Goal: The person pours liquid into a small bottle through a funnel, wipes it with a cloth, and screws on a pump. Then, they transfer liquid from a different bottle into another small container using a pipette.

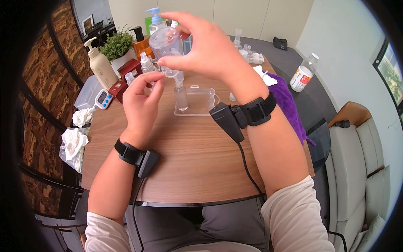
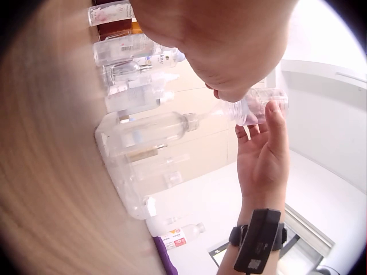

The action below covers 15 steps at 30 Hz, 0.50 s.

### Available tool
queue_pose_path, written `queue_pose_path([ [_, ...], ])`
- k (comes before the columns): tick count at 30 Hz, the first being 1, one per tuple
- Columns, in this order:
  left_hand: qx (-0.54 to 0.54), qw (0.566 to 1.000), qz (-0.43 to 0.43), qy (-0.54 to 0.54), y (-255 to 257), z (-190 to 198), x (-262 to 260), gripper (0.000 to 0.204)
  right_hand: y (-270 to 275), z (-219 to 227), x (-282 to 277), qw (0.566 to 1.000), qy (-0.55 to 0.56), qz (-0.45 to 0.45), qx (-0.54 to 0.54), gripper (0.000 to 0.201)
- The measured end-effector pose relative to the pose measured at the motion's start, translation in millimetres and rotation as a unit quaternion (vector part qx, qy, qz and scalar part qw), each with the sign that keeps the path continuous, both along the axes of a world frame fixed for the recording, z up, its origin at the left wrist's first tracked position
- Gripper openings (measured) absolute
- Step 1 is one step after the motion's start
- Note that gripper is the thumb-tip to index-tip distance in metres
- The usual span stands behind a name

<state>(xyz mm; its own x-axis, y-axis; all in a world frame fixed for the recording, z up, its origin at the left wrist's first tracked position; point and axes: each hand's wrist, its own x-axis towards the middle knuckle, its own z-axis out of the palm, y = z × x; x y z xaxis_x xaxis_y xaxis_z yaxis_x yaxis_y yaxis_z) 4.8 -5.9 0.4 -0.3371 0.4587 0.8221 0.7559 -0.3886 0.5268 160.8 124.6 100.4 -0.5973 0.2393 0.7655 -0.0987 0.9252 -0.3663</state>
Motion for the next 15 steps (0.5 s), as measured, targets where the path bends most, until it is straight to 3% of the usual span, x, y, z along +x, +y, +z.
queue_pose_path([
  [15, -0.007, 1.000, -0.003, 0.013, -1.1, 0.3, -0.6, 0.011, -3.0, -0.9, 0.0, 1.000, -0.027, -0.012, -0.005, 0.084],
])
